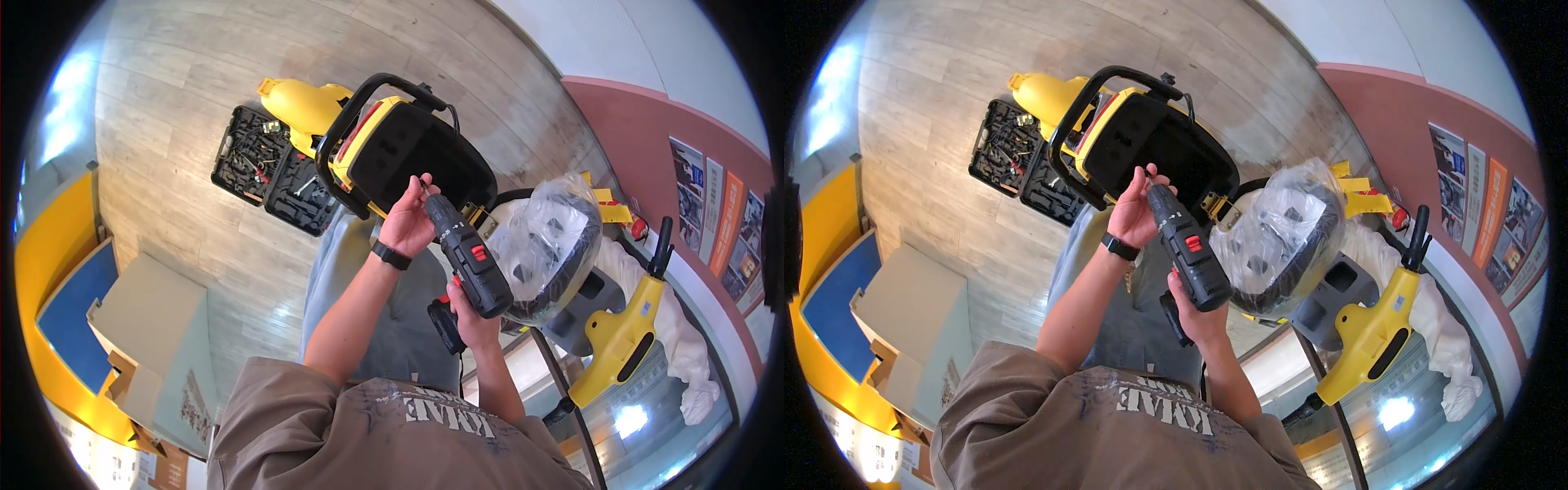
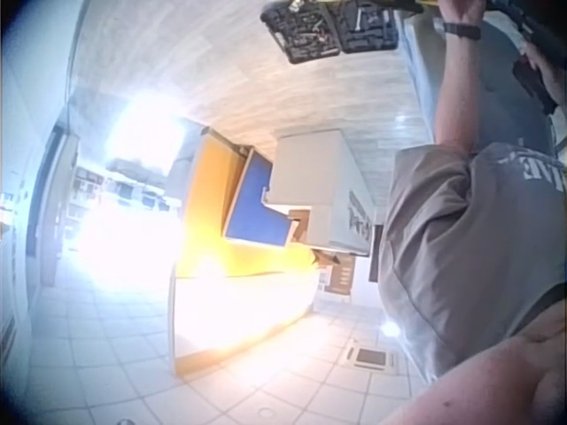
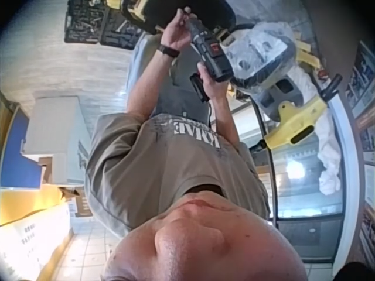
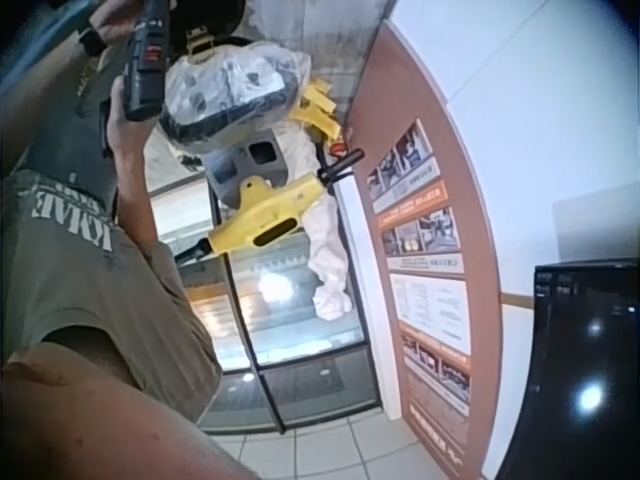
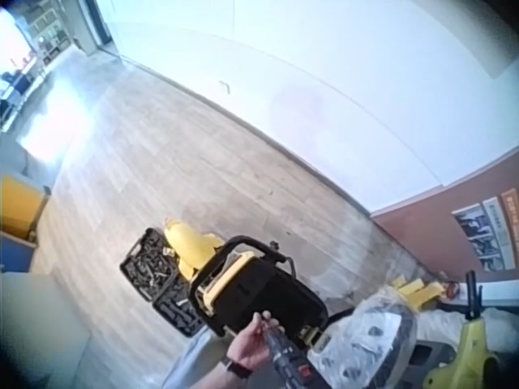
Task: Installing a storage compartment bin into a scooter body using an electric drill and screws.
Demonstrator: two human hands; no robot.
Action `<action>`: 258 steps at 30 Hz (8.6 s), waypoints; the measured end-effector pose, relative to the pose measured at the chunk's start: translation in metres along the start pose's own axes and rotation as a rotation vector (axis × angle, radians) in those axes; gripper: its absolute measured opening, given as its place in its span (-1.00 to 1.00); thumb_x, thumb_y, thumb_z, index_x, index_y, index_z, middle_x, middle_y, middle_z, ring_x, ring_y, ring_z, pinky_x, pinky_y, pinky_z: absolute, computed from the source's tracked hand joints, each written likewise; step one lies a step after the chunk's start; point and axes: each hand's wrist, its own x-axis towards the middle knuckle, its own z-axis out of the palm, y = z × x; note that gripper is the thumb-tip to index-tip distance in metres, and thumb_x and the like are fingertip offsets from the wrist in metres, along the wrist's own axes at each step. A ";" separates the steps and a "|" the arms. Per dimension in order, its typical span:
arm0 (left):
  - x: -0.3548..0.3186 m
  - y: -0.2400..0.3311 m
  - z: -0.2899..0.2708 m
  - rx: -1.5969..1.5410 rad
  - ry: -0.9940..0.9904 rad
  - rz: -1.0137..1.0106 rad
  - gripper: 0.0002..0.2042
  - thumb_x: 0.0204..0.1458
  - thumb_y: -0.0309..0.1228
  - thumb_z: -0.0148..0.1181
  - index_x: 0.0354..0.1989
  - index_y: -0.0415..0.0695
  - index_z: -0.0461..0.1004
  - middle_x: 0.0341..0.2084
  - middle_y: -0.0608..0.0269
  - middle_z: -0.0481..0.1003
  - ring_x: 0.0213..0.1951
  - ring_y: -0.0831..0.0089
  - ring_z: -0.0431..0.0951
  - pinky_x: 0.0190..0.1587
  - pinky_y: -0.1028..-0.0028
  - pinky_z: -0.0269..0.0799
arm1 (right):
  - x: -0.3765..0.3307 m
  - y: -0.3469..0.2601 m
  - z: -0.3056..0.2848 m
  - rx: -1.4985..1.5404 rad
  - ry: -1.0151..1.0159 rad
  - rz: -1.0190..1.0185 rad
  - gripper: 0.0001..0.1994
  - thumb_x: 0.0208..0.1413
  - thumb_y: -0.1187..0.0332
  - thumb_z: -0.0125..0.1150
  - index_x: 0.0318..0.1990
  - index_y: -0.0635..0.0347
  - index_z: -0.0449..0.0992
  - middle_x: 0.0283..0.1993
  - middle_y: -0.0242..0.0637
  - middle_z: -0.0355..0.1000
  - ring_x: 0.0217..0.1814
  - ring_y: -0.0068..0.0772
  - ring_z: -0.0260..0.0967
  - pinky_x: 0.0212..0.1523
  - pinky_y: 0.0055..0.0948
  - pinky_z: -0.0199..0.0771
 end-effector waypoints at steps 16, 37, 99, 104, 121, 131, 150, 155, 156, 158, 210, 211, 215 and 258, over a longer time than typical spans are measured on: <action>0.008 0.014 -0.005 -0.008 0.116 -0.034 -0.75 0.26 -0.17 0.10 -0.08 -0.05 0.56 -0.48 0.30 0.55 -0.33 0.37 0.56 -0.09 0.25 0.51 | 0.020 -0.012 0.012 -0.092 0.035 -0.054 -0.80 0.07 0.38 0.31 -0.19 0.30 0.57 -0.32 -0.23 0.58 -0.30 -0.40 0.55 -0.16 -0.40 0.50; 0.086 0.012 0.022 -0.248 0.191 0.305 -0.81 0.30 -0.16 0.03 -0.07 0.07 0.45 -0.68 0.53 0.07 -0.58 0.61 0.04 -0.47 0.56 0.00 | 0.135 -0.092 0.025 -0.159 -0.096 0.217 -0.80 0.10 0.37 0.21 -0.15 0.23 0.52 -0.58 -0.45 0.35 -0.66 -0.65 0.24 -0.61 -0.56 0.26; 0.099 0.015 0.016 -0.396 0.488 0.383 -0.85 0.23 -0.27 0.11 -0.35 -0.01 0.44 -0.76 0.55 -0.01 -0.69 0.62 -0.05 -0.59 0.58 -0.09 | 0.173 -0.092 0.015 -0.268 -0.194 0.312 -0.77 0.08 0.33 0.19 -0.13 0.19 0.53 -0.56 -0.47 0.34 -0.64 -0.65 0.22 -0.58 -0.59 0.23; 0.067 0.009 0.004 0.135 0.589 0.372 -0.87 0.20 -0.30 0.08 -0.30 -0.04 0.49 -0.78 0.54 -0.02 -0.71 0.64 -0.05 -0.60 0.55 -0.08 | 0.174 -0.092 0.018 -0.233 -0.194 0.296 -0.81 0.08 0.36 0.20 -0.17 0.19 0.52 -0.58 -0.48 0.34 -0.66 -0.66 0.22 -0.61 -0.59 0.23; 0.025 0.008 0.009 1.960 0.812 0.636 -0.47 0.07 -0.33 0.11 0.28 0.06 0.31 -0.56 -0.06 0.55 -0.43 -0.04 0.58 -0.30 0.10 0.51 | 0.176 -0.081 0.025 -0.323 -0.239 0.184 -0.90 0.04 0.40 0.22 -0.35 0.24 0.50 -0.60 -0.44 0.37 -0.68 -0.64 0.27 -0.62 -0.58 0.28; 0.025 0.015 0.021 2.005 0.793 0.603 -0.39 0.05 -0.30 0.12 0.35 0.06 0.19 -0.44 -0.20 0.56 -0.35 -0.14 0.58 -0.22 0.03 0.51 | 0.172 -0.085 0.025 -0.272 -0.183 0.210 -0.89 0.05 0.40 0.23 -0.30 0.23 0.51 -0.60 -0.46 0.37 -0.68 -0.66 0.26 -0.63 -0.60 0.26; 0.056 0.039 0.024 2.069 0.701 0.977 -0.64 0.09 -0.46 0.12 0.10 -0.09 0.37 -0.37 -0.06 0.56 -0.26 -0.06 0.57 -0.20 0.09 0.48 | 0.177 -0.087 0.020 -0.202 -0.225 0.353 -0.80 0.06 0.32 0.20 -0.19 0.19 0.53 -0.57 -0.47 0.36 -0.65 -0.67 0.26 -0.60 -0.58 0.26; 0.057 0.052 0.044 2.299 0.763 0.811 -0.81 0.09 -0.42 0.11 -0.13 -0.15 0.42 -0.39 0.01 0.56 -0.25 -0.01 0.59 -0.20 0.10 0.49 | 0.173 -0.082 0.019 -0.138 -0.191 0.362 -0.80 0.06 0.32 0.20 -0.19 0.18 0.52 -0.57 -0.47 0.35 -0.66 -0.67 0.24 -0.61 -0.58 0.25; 0.054 0.053 0.045 2.302 0.737 0.834 -0.82 0.09 -0.40 0.11 -0.15 -0.14 0.42 -0.38 0.00 0.56 -0.26 -0.01 0.59 -0.22 0.09 0.49 | 0.172 -0.082 0.019 -0.134 -0.198 0.346 -0.83 0.06 0.34 0.20 -0.21 0.18 0.52 -0.58 -0.47 0.35 -0.67 -0.67 0.24 -0.61 -0.57 0.25; 0.047 0.056 0.044 2.253 0.710 0.894 -0.83 0.08 -0.35 0.13 -0.21 -0.13 0.42 -0.40 -0.01 0.57 -0.30 -0.02 0.59 -0.28 0.04 0.49 | 0.172 -0.081 0.020 -0.126 -0.201 0.328 -0.85 0.06 0.36 0.20 -0.23 0.18 0.52 -0.58 -0.47 0.35 -0.67 -0.66 0.23 -0.62 -0.57 0.25; 0.028 0.051 0.014 2.701 0.570 0.773 -0.63 0.10 -0.37 0.06 0.11 -0.02 0.43 -0.49 0.12 0.57 -0.39 0.12 0.60 -0.35 0.19 0.52 | 0.175 -0.071 0.021 -0.159 -0.224 0.315 -0.74 0.05 0.28 0.22 -0.13 0.17 0.53 -0.54 -0.48 0.37 -0.62 -0.68 0.24 -0.55 -0.60 0.29; 0.027 0.051 0.014 2.696 0.565 0.764 -0.64 0.10 -0.37 0.06 0.10 -0.04 0.43 -0.48 0.11 0.57 -0.39 0.12 0.60 -0.35 0.19 0.53 | 0.175 -0.072 0.021 -0.165 -0.226 0.315 -0.74 0.05 0.28 0.22 -0.13 0.17 0.53 -0.54 -0.48 0.37 -0.62 -0.68 0.24 -0.55 -0.60 0.29; 0.027 0.051 0.013 2.651 0.541 0.778 -0.70 0.09 -0.39 0.06 0.02 -0.09 0.45 -0.47 0.08 0.57 -0.37 0.10 0.60 -0.33 0.17 0.53 | 0.178 -0.067 0.026 -0.197 -0.239 0.256 -0.75 0.05 0.29 0.21 -0.14 0.19 0.52 -0.54 -0.47 0.36 -0.61 -0.67 0.25 -0.56 -0.59 0.29; 0.057 0.061 0.046 2.427 0.789 0.732 -0.80 0.08 -0.33 0.19 -0.15 -0.09 0.60 -0.27 0.01 0.60 -0.17 0.02 0.60 -0.08 0.14 0.51 | 0.174 -0.068 0.003 -0.071 -0.299 0.296 -0.75 0.06 0.30 0.18 -0.13 0.21 0.51 -0.55 -0.46 0.34 -0.61 -0.69 0.25 -0.55 -0.60 0.31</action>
